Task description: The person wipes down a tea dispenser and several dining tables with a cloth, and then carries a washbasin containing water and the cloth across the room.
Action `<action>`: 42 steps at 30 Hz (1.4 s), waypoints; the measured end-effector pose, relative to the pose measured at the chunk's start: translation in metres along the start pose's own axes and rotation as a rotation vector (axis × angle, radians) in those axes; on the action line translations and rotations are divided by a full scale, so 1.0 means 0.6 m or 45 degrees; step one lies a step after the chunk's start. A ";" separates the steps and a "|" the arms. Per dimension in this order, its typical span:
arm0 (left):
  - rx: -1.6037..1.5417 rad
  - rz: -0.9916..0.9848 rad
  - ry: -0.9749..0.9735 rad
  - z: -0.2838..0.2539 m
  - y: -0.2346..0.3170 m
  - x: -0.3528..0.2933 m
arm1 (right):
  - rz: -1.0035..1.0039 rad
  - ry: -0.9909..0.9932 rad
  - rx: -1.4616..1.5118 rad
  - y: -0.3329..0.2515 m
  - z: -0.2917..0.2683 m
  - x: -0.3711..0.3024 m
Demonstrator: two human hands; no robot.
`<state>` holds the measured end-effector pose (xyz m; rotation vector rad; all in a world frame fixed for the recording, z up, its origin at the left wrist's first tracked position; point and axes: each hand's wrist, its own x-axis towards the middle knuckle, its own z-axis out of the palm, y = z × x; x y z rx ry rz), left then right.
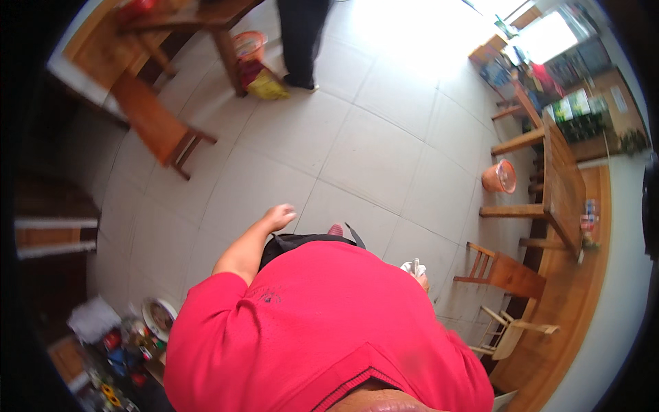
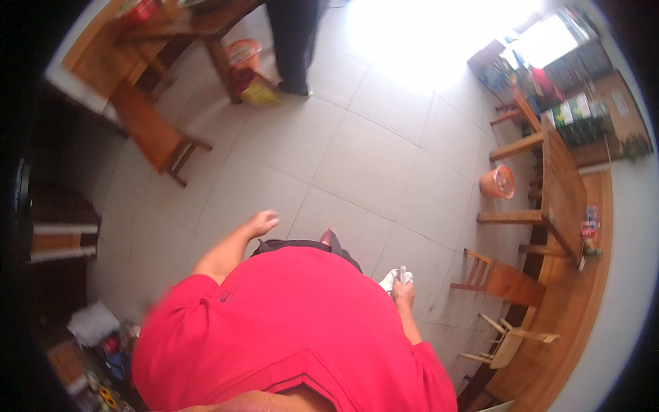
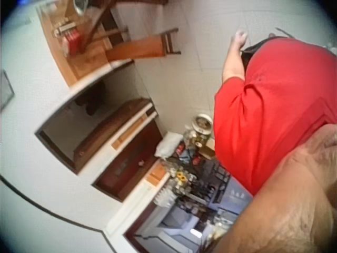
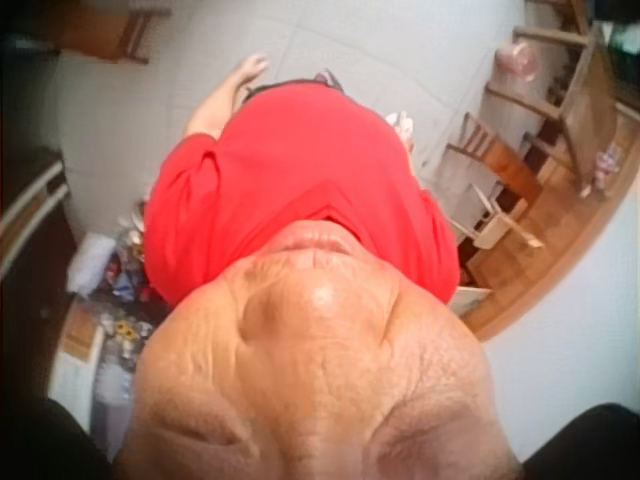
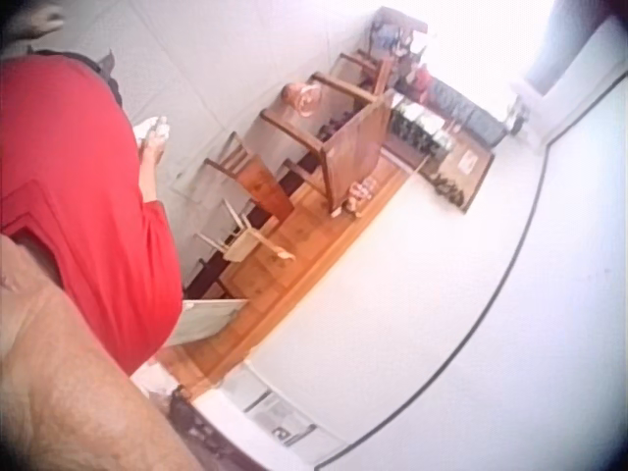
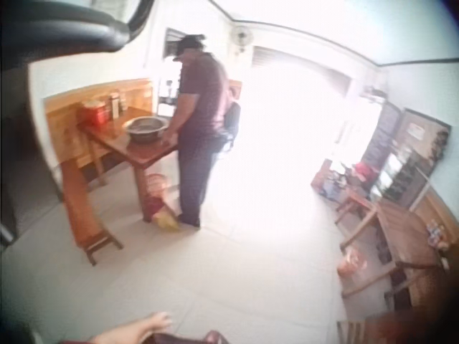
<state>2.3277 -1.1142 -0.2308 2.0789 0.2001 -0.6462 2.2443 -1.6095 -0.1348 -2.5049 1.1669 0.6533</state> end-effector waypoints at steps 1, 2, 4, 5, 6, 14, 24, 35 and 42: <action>0.125 -0.263 0.014 -0.014 -0.037 0.026 | 0.029 -0.030 -0.012 -0.018 -0.030 0.040; 0.236 -0.377 0.117 -0.019 -0.068 0.029 | 0.070 -0.069 -0.035 -0.027 -0.052 0.071; 0.417 -0.589 0.089 -0.036 -0.074 0.067 | 0.115 -0.064 -0.035 -0.054 -0.099 0.142; 0.315 -0.617 0.091 -0.038 -0.077 0.080 | 0.140 -0.047 -0.023 -0.055 -0.105 0.180; 0.211 -0.654 0.096 -0.043 -0.076 0.093 | 0.159 -0.036 -0.018 -0.064 -0.107 0.210; 0.237 -0.640 -0.201 -0.102 -0.049 0.327 | 0.316 -0.124 -0.043 -0.298 -0.213 0.311; -0.041 -0.127 0.293 -0.342 0.431 0.937 | 0.490 -0.190 -0.056 -0.531 -0.360 0.493; 0.074 -0.329 0.118 -0.239 0.584 1.174 | 0.296 -0.276 -0.061 -0.672 -0.458 0.917; 0.082 -0.630 0.053 -0.228 0.702 1.193 | 0.056 -0.209 -0.221 -0.900 -0.662 1.232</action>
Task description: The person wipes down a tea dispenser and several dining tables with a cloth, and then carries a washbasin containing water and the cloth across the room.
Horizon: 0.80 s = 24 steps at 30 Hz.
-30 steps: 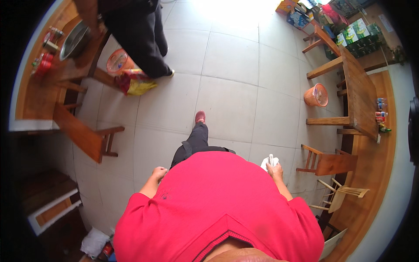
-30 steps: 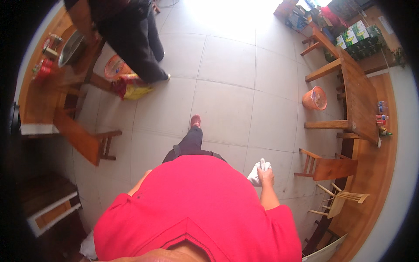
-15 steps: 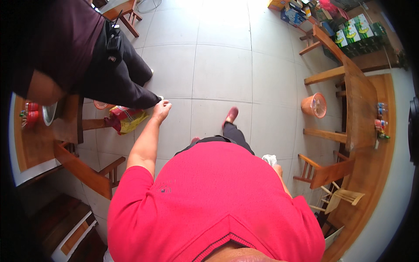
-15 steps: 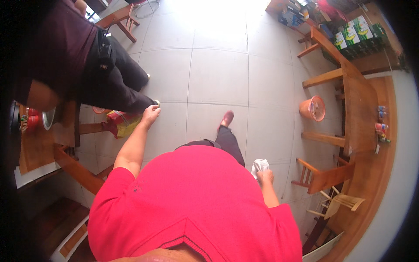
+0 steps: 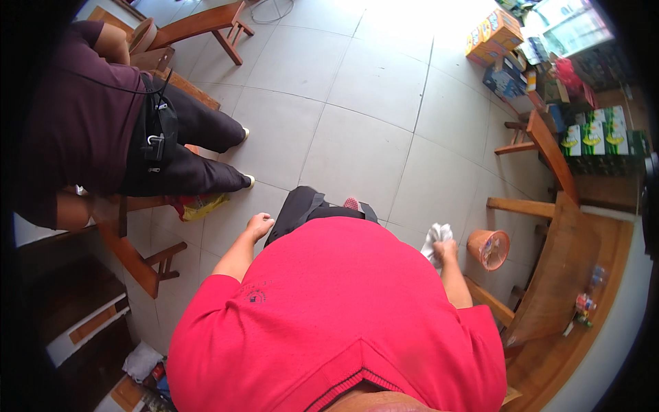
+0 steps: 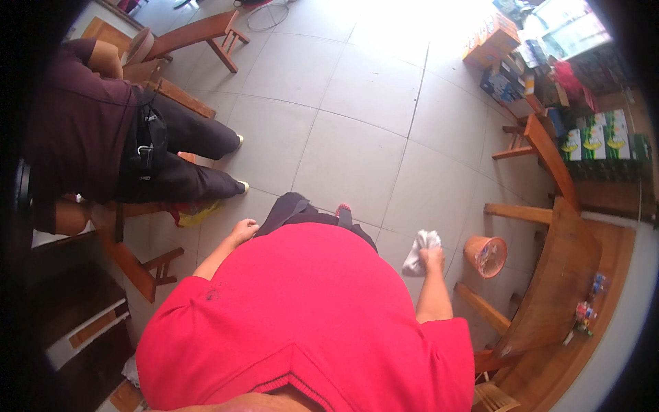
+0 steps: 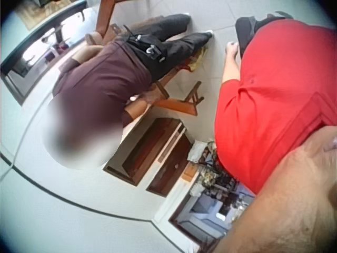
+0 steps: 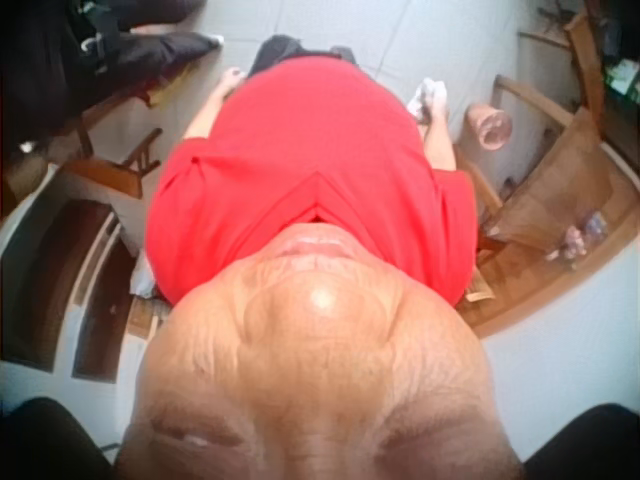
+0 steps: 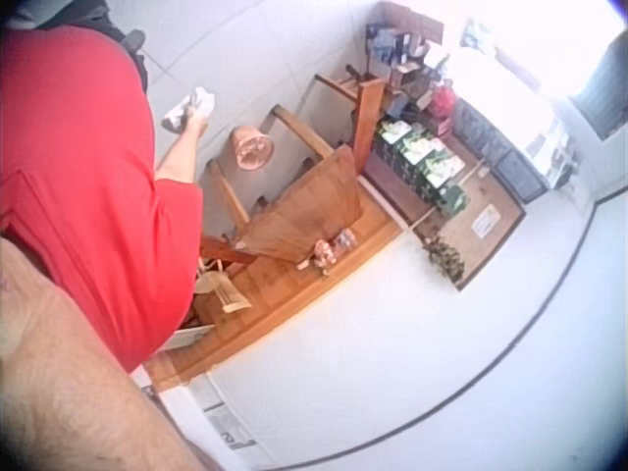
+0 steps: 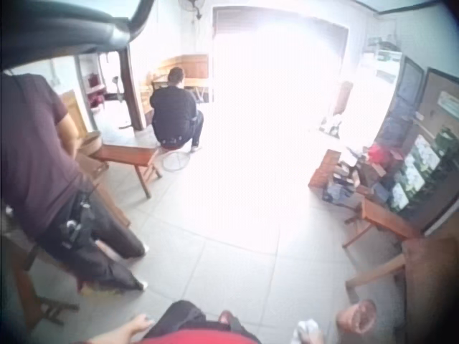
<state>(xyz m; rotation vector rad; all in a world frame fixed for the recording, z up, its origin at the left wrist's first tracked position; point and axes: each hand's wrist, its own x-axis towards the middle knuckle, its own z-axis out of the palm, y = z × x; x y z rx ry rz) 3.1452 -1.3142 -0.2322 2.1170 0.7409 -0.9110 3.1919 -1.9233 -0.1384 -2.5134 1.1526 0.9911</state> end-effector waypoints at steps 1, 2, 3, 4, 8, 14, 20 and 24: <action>-0.079 -0.029 -0.002 0.001 0.011 -0.001 | -0.047 -0.015 0.048 -0.045 -0.044 -0.002; -0.164 -0.033 -0.002 0.002 0.045 0.016 | -0.163 0.182 0.114 -0.073 -0.065 0.046; -0.214 -0.027 -0.011 0.000 0.067 0.023 | -0.201 0.231 0.136 -0.110 -0.095 0.061; -0.219 -0.020 0.000 -0.004 0.081 0.037 | -0.201 0.236 0.162 -0.147 -0.113 0.083; -0.248 -0.003 0.013 -0.001 0.132 0.132 | -0.178 0.186 0.184 -0.275 -0.155 0.139; -0.219 -0.066 -0.010 -0.064 0.259 0.266 | 0.127 0.108 0.119 -0.324 -0.182 0.158; -0.112 0.083 0.116 -0.222 0.417 0.396 | 0.171 0.145 0.027 -0.478 -0.304 0.194; -0.277 0.082 0.311 -0.305 0.535 0.479 | 0.039 0.132 -0.087 -0.592 -0.362 0.241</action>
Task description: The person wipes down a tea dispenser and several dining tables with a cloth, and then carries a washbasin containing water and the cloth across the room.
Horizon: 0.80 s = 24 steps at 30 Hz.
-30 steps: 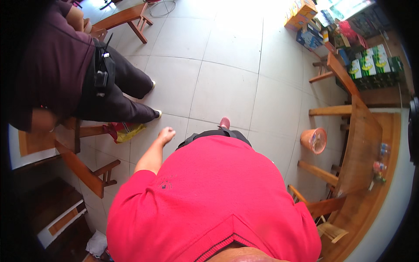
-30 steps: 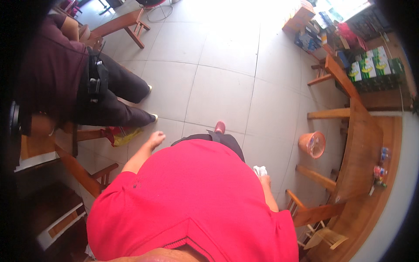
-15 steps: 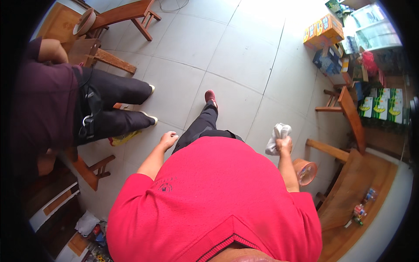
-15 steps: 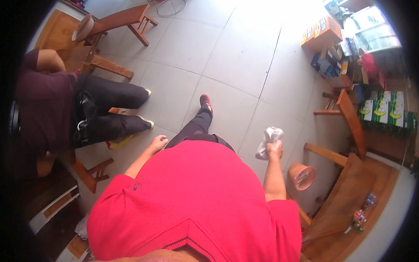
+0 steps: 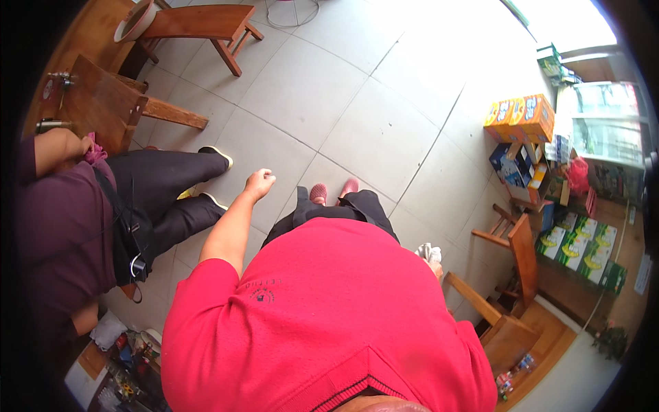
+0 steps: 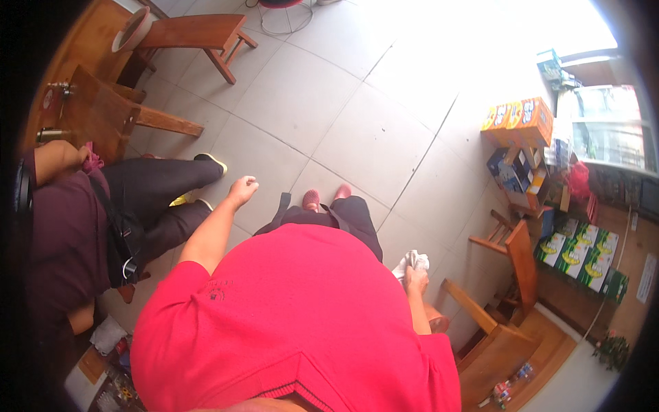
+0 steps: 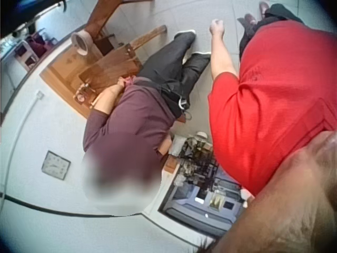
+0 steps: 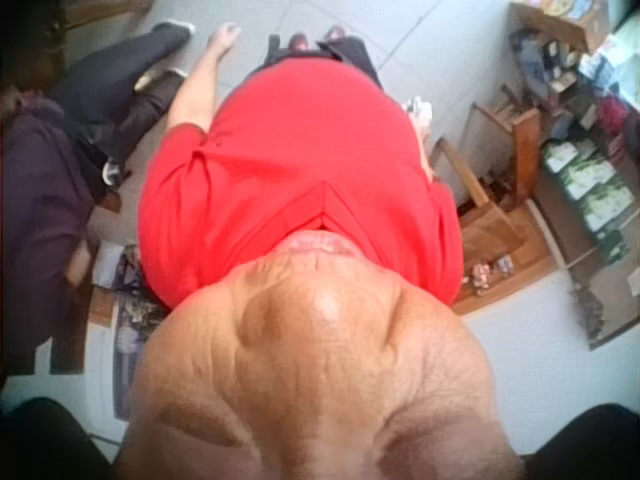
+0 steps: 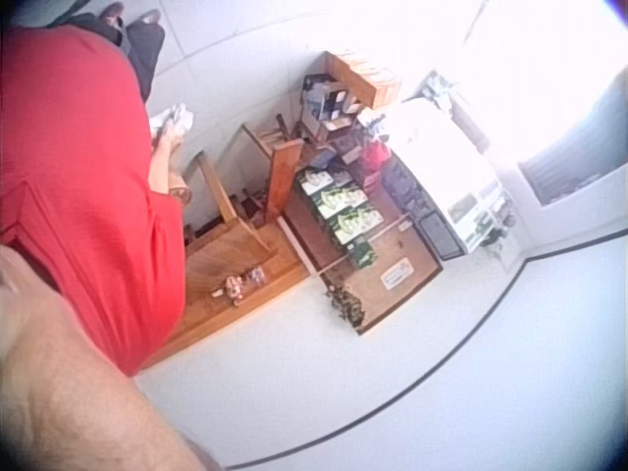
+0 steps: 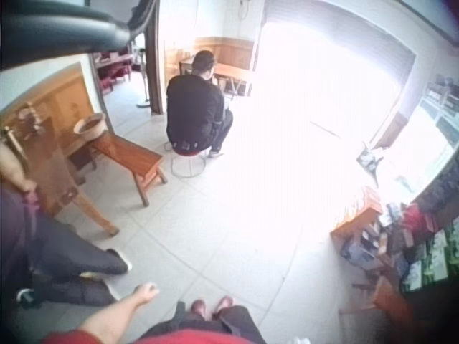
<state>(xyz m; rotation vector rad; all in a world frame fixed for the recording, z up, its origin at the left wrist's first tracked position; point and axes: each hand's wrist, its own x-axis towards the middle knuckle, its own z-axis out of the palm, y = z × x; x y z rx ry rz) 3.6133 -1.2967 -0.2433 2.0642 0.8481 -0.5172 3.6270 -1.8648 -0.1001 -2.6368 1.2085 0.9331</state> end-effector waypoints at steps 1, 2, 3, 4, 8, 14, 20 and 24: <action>-0.035 -0.002 0.020 -0.016 0.032 0.008 | -0.080 0.003 -0.018 -0.039 -0.018 0.020; -0.073 0.003 0.037 -0.018 0.065 0.019 | -0.128 0.005 -0.048 -0.079 -0.033 0.050; -0.032 0.071 0.025 -0.028 0.113 0.051 | -0.114 -0.022 0.002 -0.106 -0.026 0.057; -0.035 0.106 -0.014 -0.030 0.149 0.086 | -0.097 -0.050 0.052 -0.127 -0.017 0.073; -0.314 -0.106 0.041 -0.007 0.094 0.081 | -0.262 -0.113 -0.265 -0.363 -0.141 0.154; -0.399 -0.400 0.141 -0.045 0.070 0.074 | -0.447 -0.179 -0.360 -0.574 -0.190 0.265; -0.565 -0.648 0.198 -0.075 0.054 0.080 | -0.715 -0.080 -0.525 -0.819 -0.215 0.223; -0.667 -0.660 0.139 -0.141 0.086 0.130 | -0.801 -0.081 -0.624 -0.967 -0.193 0.182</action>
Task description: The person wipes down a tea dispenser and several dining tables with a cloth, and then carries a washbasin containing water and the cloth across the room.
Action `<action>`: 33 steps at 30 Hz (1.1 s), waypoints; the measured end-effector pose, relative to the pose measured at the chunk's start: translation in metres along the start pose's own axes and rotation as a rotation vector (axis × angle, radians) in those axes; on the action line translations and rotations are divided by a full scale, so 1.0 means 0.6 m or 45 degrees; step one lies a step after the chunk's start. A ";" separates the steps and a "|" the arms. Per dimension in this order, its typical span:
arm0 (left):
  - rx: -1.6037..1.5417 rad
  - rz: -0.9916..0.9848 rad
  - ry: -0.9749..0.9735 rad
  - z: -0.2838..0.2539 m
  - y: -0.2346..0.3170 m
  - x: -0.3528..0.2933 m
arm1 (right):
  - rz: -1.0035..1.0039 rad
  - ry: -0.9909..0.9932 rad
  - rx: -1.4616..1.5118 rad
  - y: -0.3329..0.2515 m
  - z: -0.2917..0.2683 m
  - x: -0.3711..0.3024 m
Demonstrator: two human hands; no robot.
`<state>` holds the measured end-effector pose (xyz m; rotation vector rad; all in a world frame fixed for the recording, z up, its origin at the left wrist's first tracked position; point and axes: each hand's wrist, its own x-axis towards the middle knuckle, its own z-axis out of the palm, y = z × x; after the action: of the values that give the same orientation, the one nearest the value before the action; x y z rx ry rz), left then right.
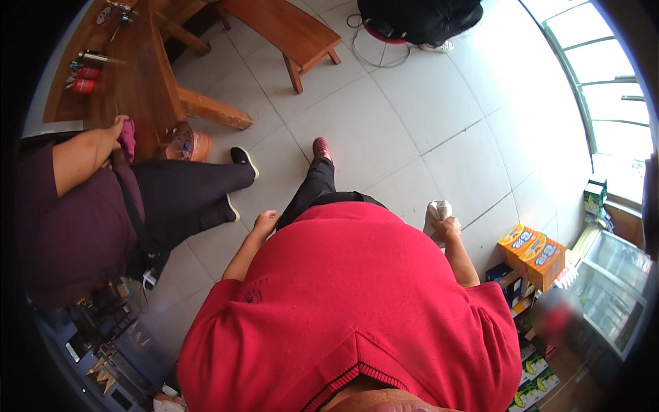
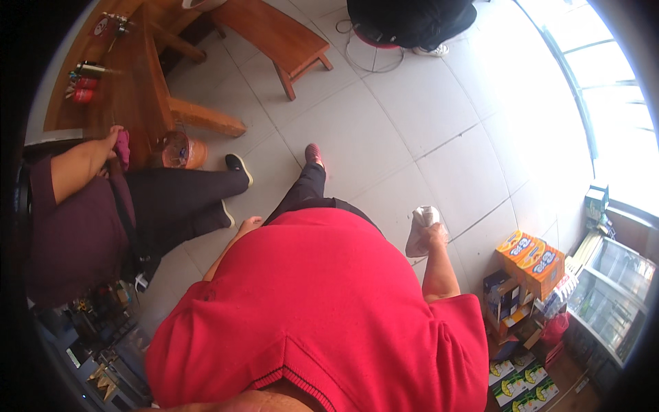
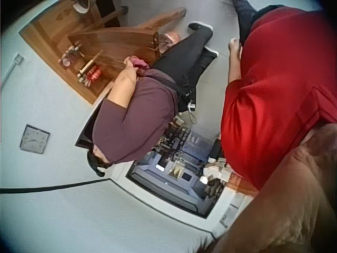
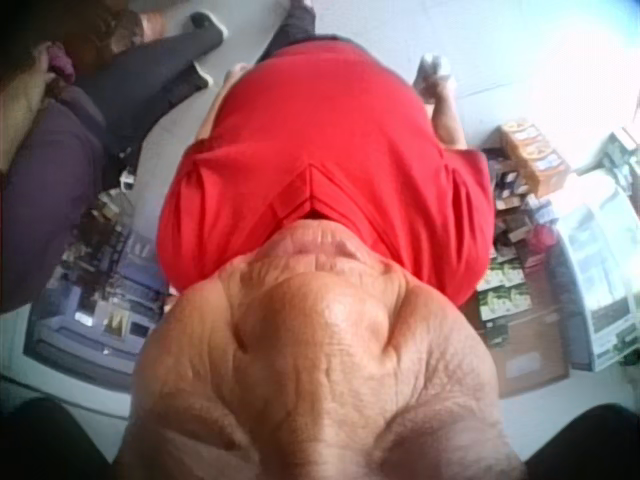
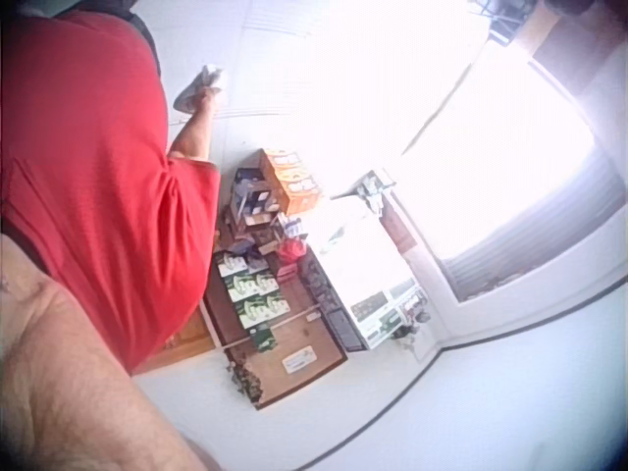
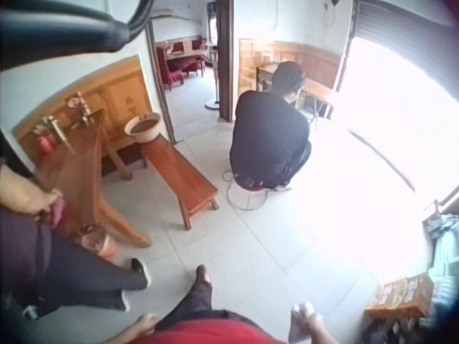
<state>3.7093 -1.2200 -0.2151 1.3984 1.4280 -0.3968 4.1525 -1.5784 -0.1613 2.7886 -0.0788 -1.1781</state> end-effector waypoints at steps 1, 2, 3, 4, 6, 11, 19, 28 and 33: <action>-0.044 0.088 -0.019 -0.007 -0.038 0.052 | -0.008 0.013 0.012 -0.024 0.004 0.022; 0.061 0.105 -0.022 -0.033 -0.028 0.082 | -0.010 0.029 0.029 -0.041 0.020 0.049; 0.150 0.116 -0.023 -0.050 -0.013 0.109 | -0.020 0.052 0.031 -0.079 -0.004 0.045; 0.240 0.128 -0.024 -0.065 0.005 0.135 | -0.019 -0.072 -0.067 -0.115 -0.029 0.035; 0.223 0.090 -0.022 -0.114 0.071 0.196 | -0.062 -0.016 -0.141 -0.168 -0.048 0.061; 0.301 0.306 0.254 -0.246 0.268 0.352 | -0.087 0.095 -0.051 -0.354 -0.160 0.056; -0.066 0.434 0.229 -0.307 0.586 0.451 | -0.293 0.100 -0.197 -0.595 -0.277 0.174; -0.278 0.162 0.266 -0.399 0.637 0.516 | -0.749 0.114 -0.146 -0.942 -0.404 0.293; -0.654 0.030 0.134 -0.480 0.635 0.623 | -0.965 0.165 0.085 -1.141 -0.441 0.262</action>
<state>4.0040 -0.6910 -0.2494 1.0253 1.4655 0.0642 4.4542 -0.8912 -0.1753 3.0233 1.0444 -1.0960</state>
